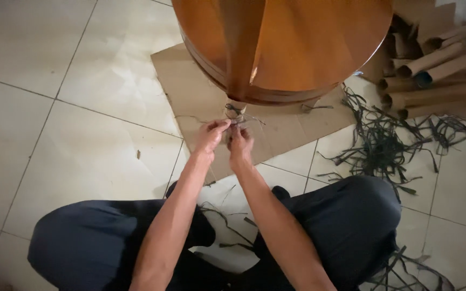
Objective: Wrapping a chair leg with protective cardboard and securing it with multiple ties
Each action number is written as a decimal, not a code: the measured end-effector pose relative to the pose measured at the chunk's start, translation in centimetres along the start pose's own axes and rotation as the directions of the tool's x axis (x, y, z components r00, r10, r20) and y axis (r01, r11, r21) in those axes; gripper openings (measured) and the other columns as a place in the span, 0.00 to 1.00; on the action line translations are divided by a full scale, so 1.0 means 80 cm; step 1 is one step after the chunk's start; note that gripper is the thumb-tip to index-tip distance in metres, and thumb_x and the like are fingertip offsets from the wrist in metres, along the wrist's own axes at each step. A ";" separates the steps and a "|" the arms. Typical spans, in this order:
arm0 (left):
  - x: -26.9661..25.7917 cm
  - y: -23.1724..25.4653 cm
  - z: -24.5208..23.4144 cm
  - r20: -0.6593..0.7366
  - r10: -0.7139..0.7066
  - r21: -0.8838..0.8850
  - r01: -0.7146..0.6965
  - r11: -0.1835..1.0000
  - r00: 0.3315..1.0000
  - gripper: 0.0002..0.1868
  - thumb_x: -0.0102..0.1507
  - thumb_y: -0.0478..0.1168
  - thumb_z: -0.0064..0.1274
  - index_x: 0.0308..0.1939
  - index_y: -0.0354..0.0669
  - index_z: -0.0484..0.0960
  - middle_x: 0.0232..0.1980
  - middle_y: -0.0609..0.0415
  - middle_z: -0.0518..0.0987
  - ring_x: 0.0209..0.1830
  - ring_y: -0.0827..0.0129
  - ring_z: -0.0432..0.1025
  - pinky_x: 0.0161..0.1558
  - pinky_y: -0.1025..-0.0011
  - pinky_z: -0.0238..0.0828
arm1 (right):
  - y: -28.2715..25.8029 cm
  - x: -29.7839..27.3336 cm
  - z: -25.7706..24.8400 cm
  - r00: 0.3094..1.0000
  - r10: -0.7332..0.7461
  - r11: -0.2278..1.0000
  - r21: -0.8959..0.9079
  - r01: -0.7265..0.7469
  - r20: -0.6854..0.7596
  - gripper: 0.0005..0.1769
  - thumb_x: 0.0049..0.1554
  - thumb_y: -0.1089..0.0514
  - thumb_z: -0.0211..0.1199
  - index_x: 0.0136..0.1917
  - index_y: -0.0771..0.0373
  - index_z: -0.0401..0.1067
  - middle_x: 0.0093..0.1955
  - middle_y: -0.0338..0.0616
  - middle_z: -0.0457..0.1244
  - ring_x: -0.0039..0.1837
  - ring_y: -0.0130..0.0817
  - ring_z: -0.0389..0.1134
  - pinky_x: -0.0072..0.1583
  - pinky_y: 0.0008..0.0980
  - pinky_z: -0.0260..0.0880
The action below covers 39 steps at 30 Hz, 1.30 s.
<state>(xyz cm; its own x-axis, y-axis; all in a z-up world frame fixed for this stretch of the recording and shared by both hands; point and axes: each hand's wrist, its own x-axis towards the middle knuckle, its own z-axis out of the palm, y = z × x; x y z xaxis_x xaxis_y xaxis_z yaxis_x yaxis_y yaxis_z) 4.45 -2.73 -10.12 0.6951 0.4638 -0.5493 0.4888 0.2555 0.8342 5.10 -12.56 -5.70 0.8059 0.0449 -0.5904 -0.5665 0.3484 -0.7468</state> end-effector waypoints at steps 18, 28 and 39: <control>-0.064 0.047 0.001 -0.076 0.293 0.007 -0.293 0.956 0.953 0.08 0.64 0.36 0.61 0.46 0.40 0.81 0.41 0.48 0.80 0.43 0.66 0.73 0.48 0.63 0.71 | -0.046 -0.026 0.005 0.981 -0.166 0.945 -0.268 0.188 0.105 0.10 0.61 0.52 0.65 0.38 0.51 0.71 0.33 0.28 0.60 0.35 0.20 0.58 0.40 0.27 0.63; -0.084 0.052 0.002 -0.072 0.580 0.252 -0.548 0.798 0.811 0.17 0.70 0.50 0.53 0.48 0.39 0.84 0.45 0.43 0.83 0.49 0.50 0.79 0.51 0.58 0.74 | -0.022 0.006 -0.013 0.988 -0.019 1.000 -0.003 0.020 0.151 0.09 0.63 0.56 0.65 0.40 0.57 0.73 0.36 0.39 0.64 0.39 0.30 0.66 0.45 0.32 0.67; -0.083 0.061 0.004 -0.060 0.703 0.475 -0.599 0.645 0.709 0.03 0.66 0.43 0.60 0.41 0.51 0.86 0.40 0.58 0.83 0.46 0.61 0.79 0.49 0.63 0.76 | -0.053 -0.007 -0.012 0.969 -0.215 0.910 -0.335 0.244 0.122 0.13 0.64 0.58 0.60 0.36 0.55 0.73 0.33 0.35 0.62 0.36 0.25 0.63 0.43 0.30 0.66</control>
<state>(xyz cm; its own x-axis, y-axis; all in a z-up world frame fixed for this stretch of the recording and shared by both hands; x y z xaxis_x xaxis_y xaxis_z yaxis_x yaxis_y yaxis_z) 2.36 -4.85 -2.42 0.8046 0.5593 0.1998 0.1490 -0.5157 0.8437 6.88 -14.96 -2.55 0.9238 0.0831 -0.3739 -0.3762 0.0146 -0.9264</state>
